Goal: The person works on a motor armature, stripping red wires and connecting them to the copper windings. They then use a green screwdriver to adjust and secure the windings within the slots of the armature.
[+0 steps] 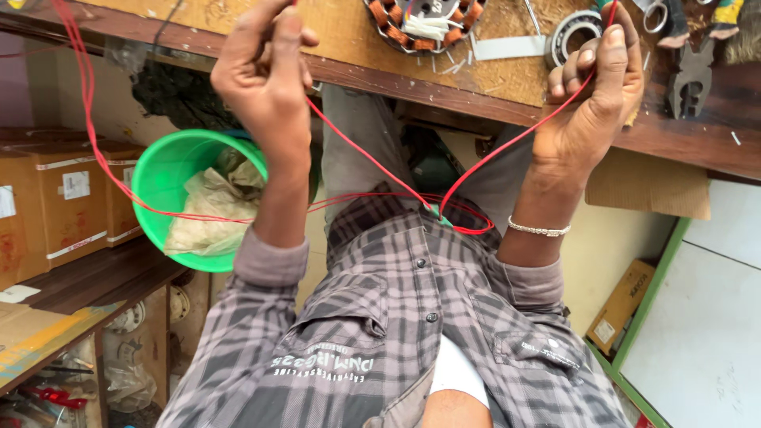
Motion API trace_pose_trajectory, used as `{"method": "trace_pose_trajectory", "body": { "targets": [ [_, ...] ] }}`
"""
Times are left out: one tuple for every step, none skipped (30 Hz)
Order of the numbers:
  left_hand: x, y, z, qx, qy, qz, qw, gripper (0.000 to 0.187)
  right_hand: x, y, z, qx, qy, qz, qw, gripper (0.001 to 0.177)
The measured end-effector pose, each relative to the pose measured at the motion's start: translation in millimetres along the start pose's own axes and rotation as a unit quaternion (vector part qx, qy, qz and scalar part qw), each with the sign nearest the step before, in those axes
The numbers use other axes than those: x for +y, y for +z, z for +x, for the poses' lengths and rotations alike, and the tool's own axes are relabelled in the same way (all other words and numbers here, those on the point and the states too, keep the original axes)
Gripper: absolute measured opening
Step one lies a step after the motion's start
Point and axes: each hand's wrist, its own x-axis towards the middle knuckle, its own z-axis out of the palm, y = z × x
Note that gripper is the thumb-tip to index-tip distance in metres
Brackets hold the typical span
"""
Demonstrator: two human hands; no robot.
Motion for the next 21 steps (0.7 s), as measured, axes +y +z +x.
{"method": "trace_pose_trajectory", "body": {
  "targets": [
    [3,-7,-6,0.002,-0.054,-0.051,0.997,0.024,-1,-4,-1,0.003,0.015,0.016,1.0,0.031],
    [7,-12,-12,-0.01,-0.121,-0.106,0.987,0.028,-2,-7,-5,-0.004,0.027,0.023,0.999,0.032],
    [10,-18,-17,-0.023,-0.185,-0.16,0.969,0.033,-2,-10,-9,-0.01,0.037,0.025,0.999,0.034],
    [14,-22,-22,-0.035,-0.249,-0.213,0.944,0.037,-3,-12,-13,-0.016,0.048,0.028,0.998,0.035],
    [17,-25,-28,-0.066,-0.276,-0.241,0.928,0.037,-4,-15,-19,-0.021,0.056,0.024,0.998,0.036],
    [21,-28,-35,-0.098,-0.303,-0.269,0.909,0.038,-5,-19,-23,-0.029,0.062,0.025,0.997,0.038],
    [23,-29,-42,-0.127,-0.328,-0.295,0.888,0.039,-7,-23,-30,-0.034,0.067,0.025,0.997,0.039],
    [24,-29,-49,-0.162,-0.33,-0.331,0.869,0.034,-9,-26,-37,-0.042,0.07,0.029,0.996,0.039],
    [25,-28,-56,-0.195,-0.329,-0.365,0.849,0.029,-12,-30,-43,-0.035,0.074,0.036,0.996,0.039],
    [25,-27,-62,-0.227,-0.327,-0.399,0.826,0.024,-16,-33,-48,-0.028,0.078,0.043,0.996,0.038],
    [24,-26,-66,-0.232,-0.323,-0.365,0.842,0.02,-19,-35,-54,-0.008,0.084,0.054,0.995,0.037],
    [22,-22,-71,-0.236,-0.318,-0.33,0.857,0.015,-24,-37,-59,-0.004,0.091,0.072,0.993,0.032],
    [20,-18,-74,-0.24,-0.313,-0.295,0.87,0.011,-29,-37,-65,0.0,0.098,0.09,0.991,0.027],
    [19,-14,-77,-0.245,-0.292,-0.277,0.882,0.01,-36,-37,-70,-0.013,0.106,0.115,0.988,0.02],
    [19,-10,-79,-0.251,-0.273,-0.259,0.892,0.01,-41,-35,-78,-0.022,0.106,0.121,0.987,0.017],
    [19,-5,-80,-0.258,-0.253,-0.242,0.901,0.011,-46,-33,-85,-0.032,0.106,0.127,0.986,0.014],
    [20,2,-82,-0.255,-0.25,-0.24,0.903,0.011,-50,-28,-93,-0.038,0.099,0.114,0.988,0.014],
    [21,9,-83,-0.251,-0.247,-0.239,0.905,0.011,-49,-22,-98,-0.02,0.098,0.089,0.991,0.015],
    [23,16,-85,-0.247,-0.242,-0.237,0.908,0.011,-48,-14,-103,-0.003,0.099,0.065,0.993,0.015],
    [26,25,-89,-0.245,-0.218,-0.188,0.926,0.013,-43,-6,-108,0.039,0.104,0.028,0.993,0.017],
    [29,35,-95,-0.242,-0.194,-0.138,0.941,0.014,-38,2,-113,0.08,0.108,-0.01,0.991,0.018]
  ]
}}
